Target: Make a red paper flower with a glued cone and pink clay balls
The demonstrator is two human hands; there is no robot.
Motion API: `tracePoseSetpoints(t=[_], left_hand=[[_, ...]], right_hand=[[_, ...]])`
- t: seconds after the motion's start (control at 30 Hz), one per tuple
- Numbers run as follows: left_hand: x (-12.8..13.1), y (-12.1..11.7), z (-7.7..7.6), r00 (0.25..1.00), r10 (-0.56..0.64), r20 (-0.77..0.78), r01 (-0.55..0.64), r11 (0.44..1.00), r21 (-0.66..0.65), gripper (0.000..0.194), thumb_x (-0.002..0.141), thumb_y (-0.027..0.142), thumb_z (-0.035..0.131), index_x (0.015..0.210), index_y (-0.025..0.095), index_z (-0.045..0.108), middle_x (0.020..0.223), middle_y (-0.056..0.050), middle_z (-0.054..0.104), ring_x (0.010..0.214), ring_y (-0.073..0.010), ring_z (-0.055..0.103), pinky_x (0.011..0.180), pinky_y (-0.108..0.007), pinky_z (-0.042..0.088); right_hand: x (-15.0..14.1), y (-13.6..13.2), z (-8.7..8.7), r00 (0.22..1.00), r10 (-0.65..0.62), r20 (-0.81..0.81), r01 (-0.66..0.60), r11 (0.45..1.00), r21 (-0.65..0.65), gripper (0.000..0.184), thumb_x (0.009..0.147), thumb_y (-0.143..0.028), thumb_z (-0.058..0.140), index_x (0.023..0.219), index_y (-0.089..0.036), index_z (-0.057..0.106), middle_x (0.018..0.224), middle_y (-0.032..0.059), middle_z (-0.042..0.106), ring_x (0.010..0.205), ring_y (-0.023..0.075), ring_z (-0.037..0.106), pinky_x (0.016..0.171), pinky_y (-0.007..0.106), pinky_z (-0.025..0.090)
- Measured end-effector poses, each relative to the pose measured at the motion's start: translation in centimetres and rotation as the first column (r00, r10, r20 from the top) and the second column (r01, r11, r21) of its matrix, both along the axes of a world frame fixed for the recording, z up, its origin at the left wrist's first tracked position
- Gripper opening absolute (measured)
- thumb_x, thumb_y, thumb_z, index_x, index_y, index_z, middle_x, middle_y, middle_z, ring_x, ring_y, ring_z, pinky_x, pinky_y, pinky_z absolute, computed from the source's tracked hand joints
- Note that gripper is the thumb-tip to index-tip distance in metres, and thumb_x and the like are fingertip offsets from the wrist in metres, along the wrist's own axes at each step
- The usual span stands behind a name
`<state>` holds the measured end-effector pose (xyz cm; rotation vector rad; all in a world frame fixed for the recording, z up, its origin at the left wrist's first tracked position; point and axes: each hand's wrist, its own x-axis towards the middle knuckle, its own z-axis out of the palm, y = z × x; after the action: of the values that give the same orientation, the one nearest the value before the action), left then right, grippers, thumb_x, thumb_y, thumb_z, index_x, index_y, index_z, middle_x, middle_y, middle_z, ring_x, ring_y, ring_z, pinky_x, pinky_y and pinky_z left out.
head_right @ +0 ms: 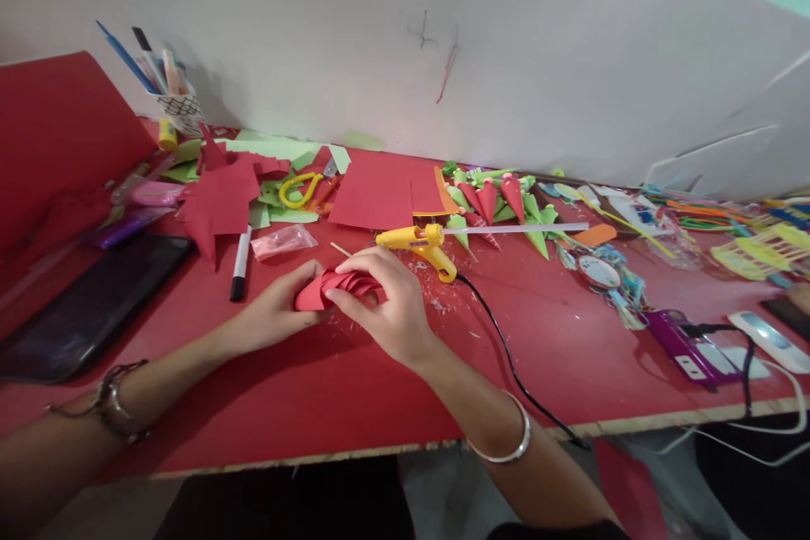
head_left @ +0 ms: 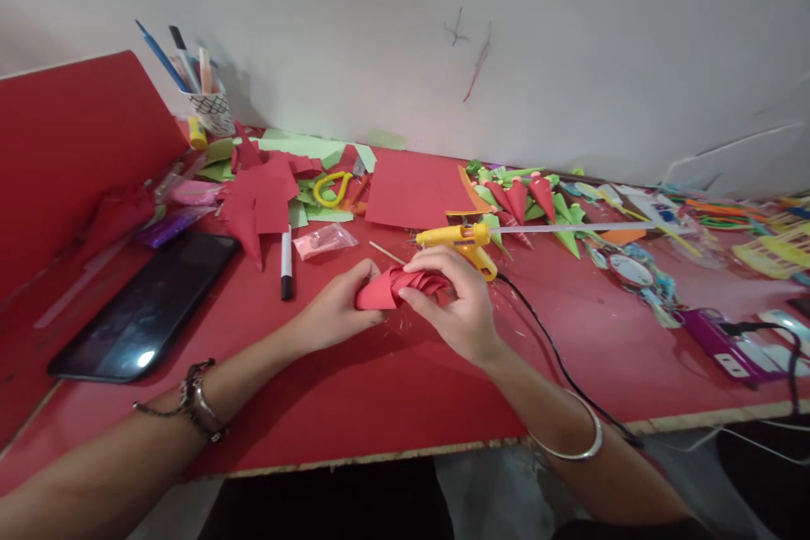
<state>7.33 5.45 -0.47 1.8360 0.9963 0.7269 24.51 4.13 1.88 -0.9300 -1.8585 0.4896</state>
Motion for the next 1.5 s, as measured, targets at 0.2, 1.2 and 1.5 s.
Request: tracePoseSetpoints(t=[0.2,1.2,1.5], left_hand=[[-0.25,0.13,-0.07,1.000,-0.003,-0.022,0.003,1.000,0.007,0.014,0.069,0.017,0.049,0.074,0.018,0.036,0.070,0.005,0.035,0.063,-0.0097,0.034,0.058,-0.022,0.032],[-0.61,0.64,-0.36,0.989,-0.106,-0.104,0.117,0.987,0.112,0.016,0.075,0.024,0.054,0.088,0.016,0.050,0.079,0.001,0.054,0.072,-0.0133,0.050,0.064,-0.024,0.041],[-0.67,0.56,-0.54,0.996,-0.084,-0.016,0.083,0.995,-0.064,0.017,0.072,0.027,0.059,0.079,0.016,0.047,0.060,0.007,0.045,0.040,-0.0043,0.042,0.039,-0.017,0.036]], right_hand=[[0.37,0.25,-0.09,0.998,0.069,-0.003,-0.069,0.997,0.047,0.014,0.074,-0.024,0.062,0.086,-0.020,0.057,0.085,0.0010,0.058,0.085,0.0144,0.054,0.079,0.032,0.044],[0.69,0.33,0.14,0.982,0.176,0.076,-0.175,0.984,-0.013,0.018,0.074,-0.030,0.061,0.088,-0.019,0.059,0.088,0.0026,0.054,0.082,0.0137,0.054,0.074,0.029,0.045],[0.79,0.24,0.17,0.984,0.160,0.080,-0.161,0.987,0.004,0.015,0.075,-0.029,0.060,0.085,-0.019,0.060,0.086,0.0025,0.056,0.081,0.0134,0.055,0.072,0.028,0.046]])
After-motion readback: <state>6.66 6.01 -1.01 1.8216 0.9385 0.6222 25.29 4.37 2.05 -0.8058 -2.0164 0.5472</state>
